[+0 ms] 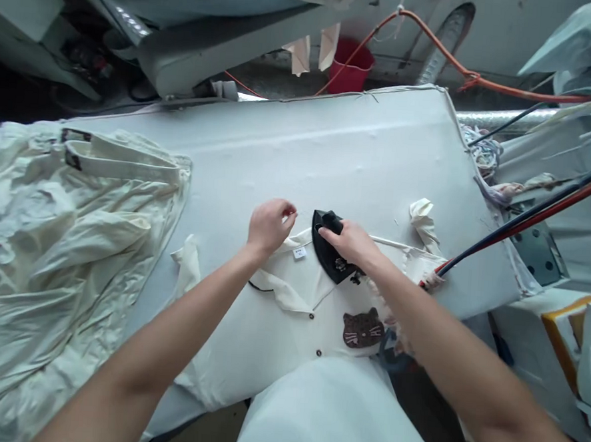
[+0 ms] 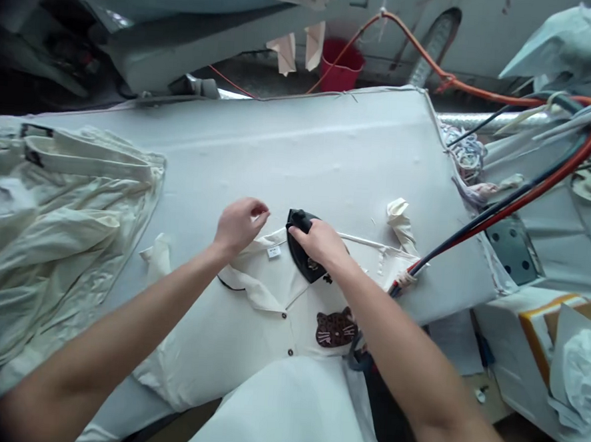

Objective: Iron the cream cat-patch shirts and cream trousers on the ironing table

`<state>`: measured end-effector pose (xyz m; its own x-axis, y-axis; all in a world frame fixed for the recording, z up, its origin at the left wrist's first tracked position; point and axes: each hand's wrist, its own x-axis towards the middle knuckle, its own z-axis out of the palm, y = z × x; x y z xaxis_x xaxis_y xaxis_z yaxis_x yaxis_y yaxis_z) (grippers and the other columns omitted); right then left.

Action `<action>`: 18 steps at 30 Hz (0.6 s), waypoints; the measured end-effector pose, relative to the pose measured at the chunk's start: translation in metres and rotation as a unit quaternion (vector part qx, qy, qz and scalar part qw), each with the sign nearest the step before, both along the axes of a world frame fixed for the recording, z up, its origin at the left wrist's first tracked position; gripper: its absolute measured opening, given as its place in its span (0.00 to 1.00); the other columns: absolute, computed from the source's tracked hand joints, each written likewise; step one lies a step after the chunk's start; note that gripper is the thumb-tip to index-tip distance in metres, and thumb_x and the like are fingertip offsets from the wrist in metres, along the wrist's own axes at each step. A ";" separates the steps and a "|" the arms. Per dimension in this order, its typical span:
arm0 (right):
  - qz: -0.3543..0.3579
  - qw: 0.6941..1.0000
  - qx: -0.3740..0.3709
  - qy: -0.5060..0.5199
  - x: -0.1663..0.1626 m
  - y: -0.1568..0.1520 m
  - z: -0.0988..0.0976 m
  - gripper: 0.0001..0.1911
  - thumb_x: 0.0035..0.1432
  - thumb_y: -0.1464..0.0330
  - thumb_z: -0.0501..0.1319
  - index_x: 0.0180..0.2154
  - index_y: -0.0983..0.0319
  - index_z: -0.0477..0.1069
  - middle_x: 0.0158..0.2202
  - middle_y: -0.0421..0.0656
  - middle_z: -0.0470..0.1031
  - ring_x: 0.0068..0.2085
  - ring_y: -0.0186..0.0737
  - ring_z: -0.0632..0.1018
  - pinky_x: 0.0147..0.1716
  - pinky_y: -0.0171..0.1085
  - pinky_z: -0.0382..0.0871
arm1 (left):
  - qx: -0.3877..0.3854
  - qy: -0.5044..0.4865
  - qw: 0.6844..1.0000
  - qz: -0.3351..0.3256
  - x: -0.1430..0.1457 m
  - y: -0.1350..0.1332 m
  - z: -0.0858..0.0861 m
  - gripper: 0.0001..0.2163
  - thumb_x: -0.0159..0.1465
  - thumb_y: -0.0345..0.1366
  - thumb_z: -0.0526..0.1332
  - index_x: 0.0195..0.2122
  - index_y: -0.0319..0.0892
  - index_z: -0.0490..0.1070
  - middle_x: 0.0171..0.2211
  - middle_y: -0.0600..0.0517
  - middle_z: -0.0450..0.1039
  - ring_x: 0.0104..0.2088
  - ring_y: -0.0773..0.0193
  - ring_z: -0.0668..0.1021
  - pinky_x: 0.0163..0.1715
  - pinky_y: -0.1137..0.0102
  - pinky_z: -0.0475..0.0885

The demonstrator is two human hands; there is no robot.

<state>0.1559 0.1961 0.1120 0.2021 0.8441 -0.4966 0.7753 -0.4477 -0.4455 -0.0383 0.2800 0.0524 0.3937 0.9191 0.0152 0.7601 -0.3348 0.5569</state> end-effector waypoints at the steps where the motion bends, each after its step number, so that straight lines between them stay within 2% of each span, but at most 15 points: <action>1: 0.036 0.999 -0.015 0.006 0.004 0.011 0.003 0.24 0.65 0.47 0.57 0.42 0.61 0.76 0.39 0.48 0.82 0.38 0.45 0.80 0.32 0.36 0.66 | 0.014 0.004 0.998 0.055 -0.018 -0.013 0.001 0.06 0.66 0.38 0.60 0.40 0.44 0.74 0.42 0.46 0.78 0.46 0.52 0.77 0.49 0.62 0.66; 3: 0.147 0.987 -0.056 0.021 0.009 0.026 0.008 0.24 0.63 0.46 0.60 0.39 0.60 0.77 0.34 0.45 0.81 0.33 0.42 0.79 0.30 0.36 0.64 | -0.004 0.057 0.990 0.131 -0.050 -0.038 0.001 0.08 0.63 0.41 0.63 0.40 0.44 0.73 0.44 0.44 0.77 0.50 0.47 0.76 0.50 0.57 0.66; 4: 0.213 0.974 -0.072 0.016 0.008 0.030 0.010 0.23 0.61 0.45 0.62 0.37 0.59 0.77 0.32 0.44 0.81 0.32 0.42 0.78 0.30 0.36 0.64 | -0.030 0.091 0.985 0.145 -0.062 -0.047 0.001 0.08 0.61 0.41 0.64 0.39 0.45 0.72 0.44 0.43 0.77 0.51 0.45 0.75 0.50 0.56 0.66; 6: 0.332 0.940 -0.078 -0.025 -0.003 0.034 0.011 0.22 0.56 0.45 0.66 0.34 0.57 0.78 0.30 0.43 0.80 0.33 0.44 0.78 0.31 0.36 0.64 | -0.081 0.132 0.978 0.142 -0.075 -0.057 0.001 0.05 0.60 0.39 0.64 0.34 0.45 0.71 0.41 0.44 0.78 0.49 0.45 0.76 0.47 0.56 0.66; 9: 0.428 0.899 -0.049 -0.076 -0.038 0.037 0.008 0.20 0.52 0.46 0.69 0.33 0.56 0.79 0.31 0.45 0.80 0.35 0.48 0.79 0.34 0.38 0.65 | -0.085 0.130 0.979 0.135 -0.076 -0.053 0.003 0.02 0.61 0.36 0.61 0.31 0.46 0.71 0.38 0.46 0.78 0.47 0.47 0.77 0.45 0.57 0.66; 11: 0.449 0.889 -0.030 -0.079 -0.065 0.041 0.004 0.20 0.54 0.47 0.68 0.35 0.56 0.80 0.33 0.46 0.80 0.36 0.50 0.80 0.35 0.40 0.66 | -0.080 0.140 0.979 0.123 -0.074 -0.044 0.005 0.04 0.61 0.37 0.61 0.30 0.45 0.71 0.38 0.45 0.79 0.46 0.47 0.77 0.44 0.57 0.66; 14: 0.433 0.898 -0.010 -0.081 -0.095 0.049 -0.002 0.19 0.58 0.48 0.64 0.37 0.56 0.80 0.34 0.47 0.81 0.37 0.51 0.80 0.35 0.41 0.68 | -0.086 0.157 0.981 0.077 -0.077 -0.031 0.006 0.05 0.62 0.37 0.60 0.32 0.45 0.73 0.39 0.43 0.80 0.46 0.46 0.77 0.47 0.56 0.67; 16: 0.404 0.910 -0.009 -0.088 -0.100 0.052 -0.004 0.20 0.59 0.48 0.63 0.39 0.56 0.80 0.35 0.47 0.81 0.38 0.51 0.81 0.36 0.41 0.68 | -0.052 0.124 0.991 0.028 -0.085 -0.022 0.006 0.07 0.62 0.33 0.59 0.39 0.45 0.76 0.49 0.43 0.79 0.53 0.48 0.76 0.54 0.56 0.67; 18: 0.368 0.925 -0.024 -0.097 -0.095 0.048 -0.001 0.22 0.59 0.47 0.63 0.39 0.57 0.80 0.35 0.48 0.81 0.38 0.52 0.81 0.35 0.42 0.69 | -0.018 0.088 0.993 -0.073 -0.093 -0.011 0.006 0.16 0.59 0.29 0.57 0.46 0.46 0.77 0.63 0.45 0.70 0.64 0.50 0.69 0.63 0.56 0.62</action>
